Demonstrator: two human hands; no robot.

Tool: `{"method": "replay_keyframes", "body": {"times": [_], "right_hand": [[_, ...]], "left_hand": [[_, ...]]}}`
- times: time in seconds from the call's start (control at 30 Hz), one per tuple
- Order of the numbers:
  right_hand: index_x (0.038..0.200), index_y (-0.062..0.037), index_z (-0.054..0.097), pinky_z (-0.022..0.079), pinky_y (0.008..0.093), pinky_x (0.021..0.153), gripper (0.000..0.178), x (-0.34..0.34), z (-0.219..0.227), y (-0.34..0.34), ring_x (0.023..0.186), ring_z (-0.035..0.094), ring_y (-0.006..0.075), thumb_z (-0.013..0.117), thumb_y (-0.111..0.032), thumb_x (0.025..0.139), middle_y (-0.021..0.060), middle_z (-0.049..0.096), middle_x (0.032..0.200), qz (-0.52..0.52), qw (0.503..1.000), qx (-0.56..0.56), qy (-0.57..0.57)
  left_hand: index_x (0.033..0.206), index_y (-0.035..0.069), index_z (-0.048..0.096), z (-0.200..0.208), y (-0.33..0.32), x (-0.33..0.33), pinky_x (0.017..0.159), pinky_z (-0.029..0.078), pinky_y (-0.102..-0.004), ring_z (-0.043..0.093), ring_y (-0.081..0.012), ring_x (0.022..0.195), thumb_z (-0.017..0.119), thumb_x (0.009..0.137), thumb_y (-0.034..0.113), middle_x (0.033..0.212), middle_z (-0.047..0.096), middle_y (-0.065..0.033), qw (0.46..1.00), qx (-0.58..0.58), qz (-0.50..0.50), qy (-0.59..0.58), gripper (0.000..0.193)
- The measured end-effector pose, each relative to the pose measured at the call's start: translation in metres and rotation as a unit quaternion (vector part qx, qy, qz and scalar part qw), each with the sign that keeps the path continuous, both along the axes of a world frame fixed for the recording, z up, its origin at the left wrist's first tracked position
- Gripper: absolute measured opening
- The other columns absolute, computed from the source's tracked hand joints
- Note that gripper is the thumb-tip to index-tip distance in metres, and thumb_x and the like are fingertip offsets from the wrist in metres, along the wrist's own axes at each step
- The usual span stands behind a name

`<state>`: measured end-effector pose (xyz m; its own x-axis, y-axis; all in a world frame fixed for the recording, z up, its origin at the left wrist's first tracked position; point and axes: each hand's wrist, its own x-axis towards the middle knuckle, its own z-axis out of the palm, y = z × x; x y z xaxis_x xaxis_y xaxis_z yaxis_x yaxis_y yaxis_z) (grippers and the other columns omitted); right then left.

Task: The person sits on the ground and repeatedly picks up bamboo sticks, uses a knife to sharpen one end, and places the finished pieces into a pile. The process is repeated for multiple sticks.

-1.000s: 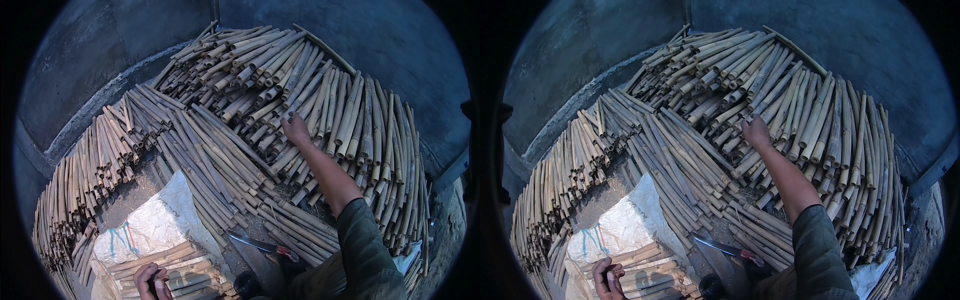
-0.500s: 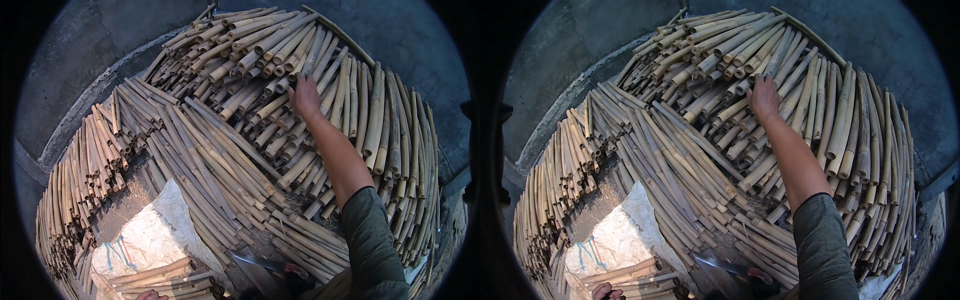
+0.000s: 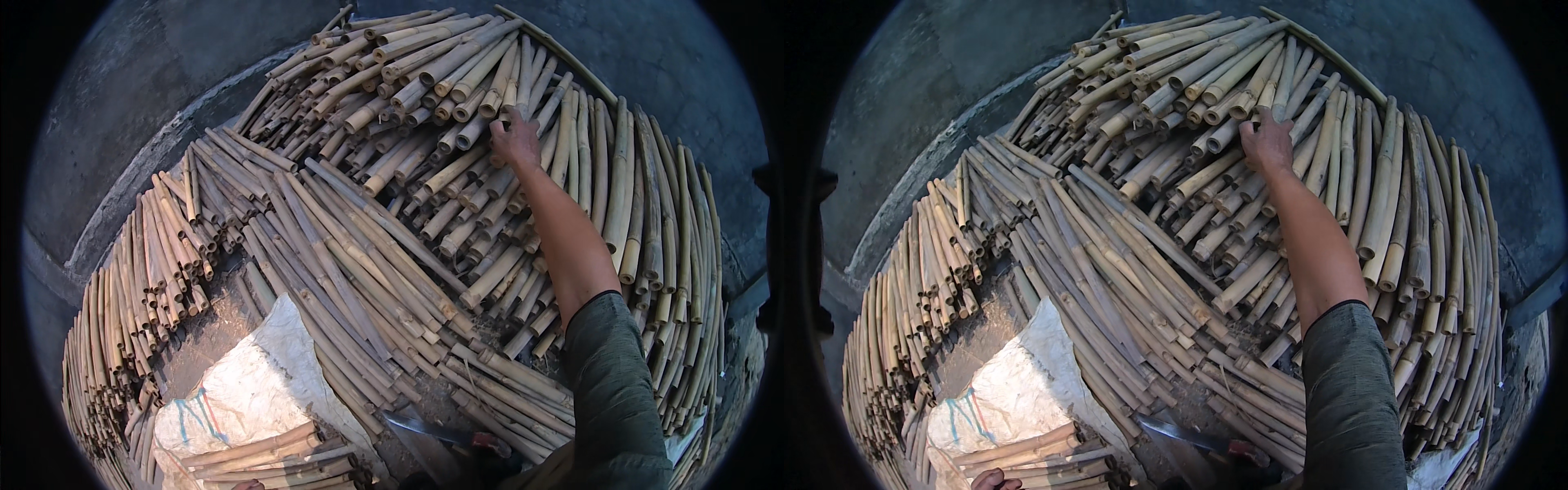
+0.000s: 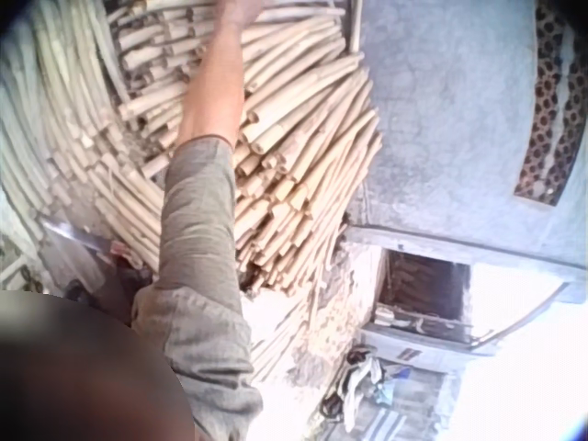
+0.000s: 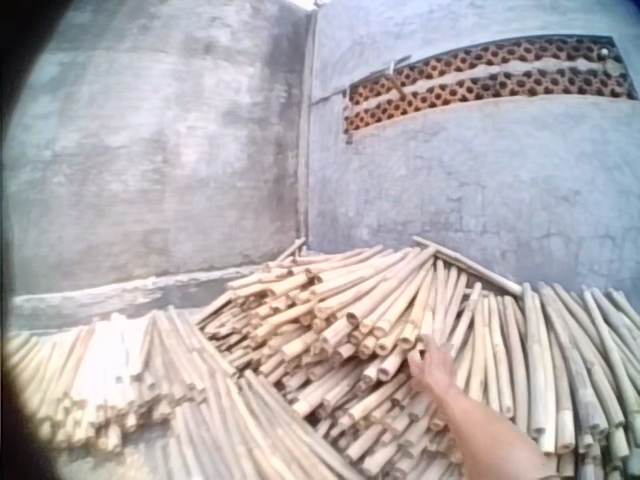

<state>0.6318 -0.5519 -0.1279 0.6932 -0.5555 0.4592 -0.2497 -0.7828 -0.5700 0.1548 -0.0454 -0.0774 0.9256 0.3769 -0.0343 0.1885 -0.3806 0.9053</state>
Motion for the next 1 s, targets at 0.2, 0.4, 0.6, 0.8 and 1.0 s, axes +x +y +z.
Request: {"method": "replay_keyframes", "body": {"times": [0.2, 0.4, 0.6, 0.8, 1.0], "right_hand": [[0.147, -0.0211, 0.053, 0.048, 0.055, 0.107, 0.052, -0.016, 0.011, -0.014, 0.12, 0.059, 0.053, 0.056, -0.038, 0.098, 0.035, 0.049, 0.135, -0.024, 1.0, -0.012, 0.012], [0.137, -0.0203, 0.06, 0.051, 0.0534, 0.101, 0.037, -0.034, 0.015, -0.016, 0.118, 0.062, 0.0468, 0.057, -0.028, 0.1, 0.021, 0.052, 0.135, 0.002, 0.981, -0.167, 0.099], [0.131, -0.0111, 0.061, 0.052, 0.0499, 0.098, 0.034, -0.043, 0.034, -0.051, 0.109, 0.067, 0.044, 0.059, -0.026, 0.1, 0.0243, 0.065, 0.12, -0.002, 0.999, -0.041, -0.026], [0.122, 0.0077, 0.056, 0.06, 0.0429, 0.07, 0.054, -0.062, 0.054, -0.075, 0.083, 0.076, 0.032, 0.056, -0.041, 0.099, 0.0249, 0.071, 0.095, 0.018, 0.966, 0.255, -0.049], [0.125, 0.0036, 0.052, 0.062, 0.0366, 0.064, 0.044, -0.149, 0.049, -0.008, 0.071, 0.073, 0.027, 0.048, -0.034, 0.104, 0.0179, 0.07, 0.095, 0.199, 0.765, 0.608, -0.074]], "left_hand": [[0.14, 0.002, 0.052, 0.004, 0.012, -0.012, 0.107, 0.049, -0.0403, 0.062, -0.0239, 0.118, 0.052, 0.109, 0.017, 0.139, 0.059, -0.0168, 1.0, 0.017, -0.004, -0.003, 0.035], [0.141, 0.001, 0.05, 0.01, 0.018, -0.021, 0.107, 0.048, -0.0392, 0.061, -0.0229, 0.115, 0.049, 0.111, 0.018, 0.134, 0.061, -0.0157, 1.0, 0.026, 0.002, 0.006, 0.035], [0.142, 0.002, 0.05, 0.017, 0.019, -0.025, 0.106, 0.046, -0.0377, 0.06, -0.0218, 0.112, 0.047, 0.112, 0.016, 0.128, 0.063, -0.0142, 0.999, 0.052, -0.01, 0.008, 0.033], [0.14, 0.004, 0.052, 0.023, 0.007, -0.018, 0.107, 0.045, -0.0375, 0.06, -0.0217, 0.113, 0.046, 0.111, 0.012, 0.128, 0.062, -0.0137, 1.0, 0.008, 0.007, 0.024, 0.031], [0.14, 0.003, 0.053, 0.036, -0.007, -0.028, 0.108, 0.044, -0.0374, 0.058, -0.0218, 0.117, 0.049, 0.11, 0.012, 0.129, 0.061, -0.0131, 0.998, -0.054, -0.028, 0.031, 0.031]]}}
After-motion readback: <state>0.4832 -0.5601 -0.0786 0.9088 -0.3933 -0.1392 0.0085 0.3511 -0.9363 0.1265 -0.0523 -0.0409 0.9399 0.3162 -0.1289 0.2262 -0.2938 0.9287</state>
